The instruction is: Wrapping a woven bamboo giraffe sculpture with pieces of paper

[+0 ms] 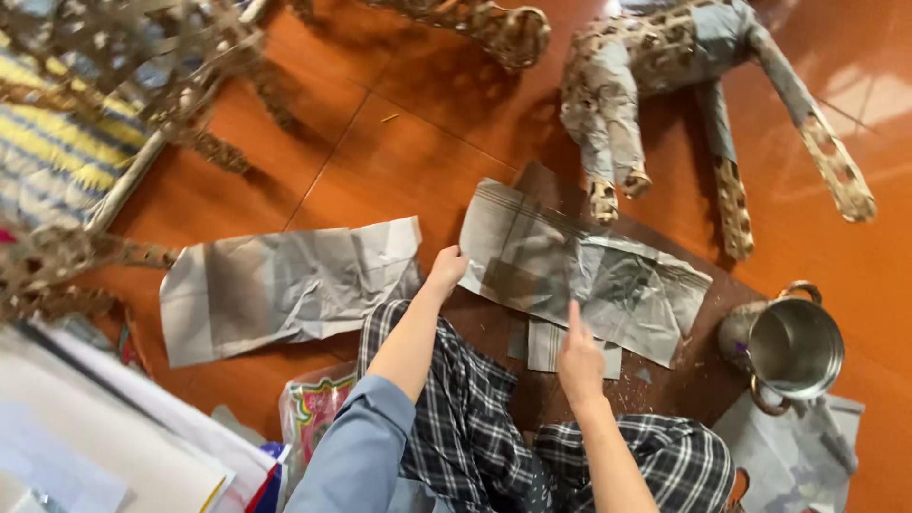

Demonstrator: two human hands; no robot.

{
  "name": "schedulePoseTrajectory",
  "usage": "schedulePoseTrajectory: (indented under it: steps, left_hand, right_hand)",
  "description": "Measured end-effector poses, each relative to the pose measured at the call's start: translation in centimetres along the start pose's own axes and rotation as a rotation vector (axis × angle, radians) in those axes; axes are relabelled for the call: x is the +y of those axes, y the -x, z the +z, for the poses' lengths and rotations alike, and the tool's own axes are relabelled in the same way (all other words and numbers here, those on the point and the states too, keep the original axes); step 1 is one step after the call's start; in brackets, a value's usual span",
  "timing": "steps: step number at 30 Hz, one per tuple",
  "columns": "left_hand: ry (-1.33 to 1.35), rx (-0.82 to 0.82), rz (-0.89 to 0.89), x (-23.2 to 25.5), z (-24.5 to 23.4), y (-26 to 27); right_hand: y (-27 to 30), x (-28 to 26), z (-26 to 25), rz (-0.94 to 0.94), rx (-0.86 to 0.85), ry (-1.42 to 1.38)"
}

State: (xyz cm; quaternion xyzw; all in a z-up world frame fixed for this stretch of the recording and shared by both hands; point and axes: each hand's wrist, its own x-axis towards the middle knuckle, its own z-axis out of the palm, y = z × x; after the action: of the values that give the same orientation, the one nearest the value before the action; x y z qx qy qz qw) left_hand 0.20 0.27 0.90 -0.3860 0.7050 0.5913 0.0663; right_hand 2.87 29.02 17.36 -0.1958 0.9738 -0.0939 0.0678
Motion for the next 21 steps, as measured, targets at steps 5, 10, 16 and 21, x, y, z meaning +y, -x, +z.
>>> schedulePoseTrajectory:
  steps: [5, 10, 16, 21]
  left_hand:
    - [0.169, 0.059, 0.045, 1.2, -0.7, 1.7]
    - [0.292, 0.041, 0.054, -2.6, -0.7, -1.7]
    - [0.554, -0.065, -0.244, 3.4, -1.1, 2.4]
    - [0.787, -0.125, -0.421, 2.7, -2.4, 0.6]
  right_hand:
    - [-2.7, -3.9, 1.1, -0.309, 0.063, 0.173]
    - [-9.2, -5.4, 3.3, -0.317, 0.19, 0.317]
    - [-7.7, -6.3, 3.3, -0.199, 0.112, 0.203]
    - [1.4, -7.8, 2.8, -0.205, 0.048, 0.155]
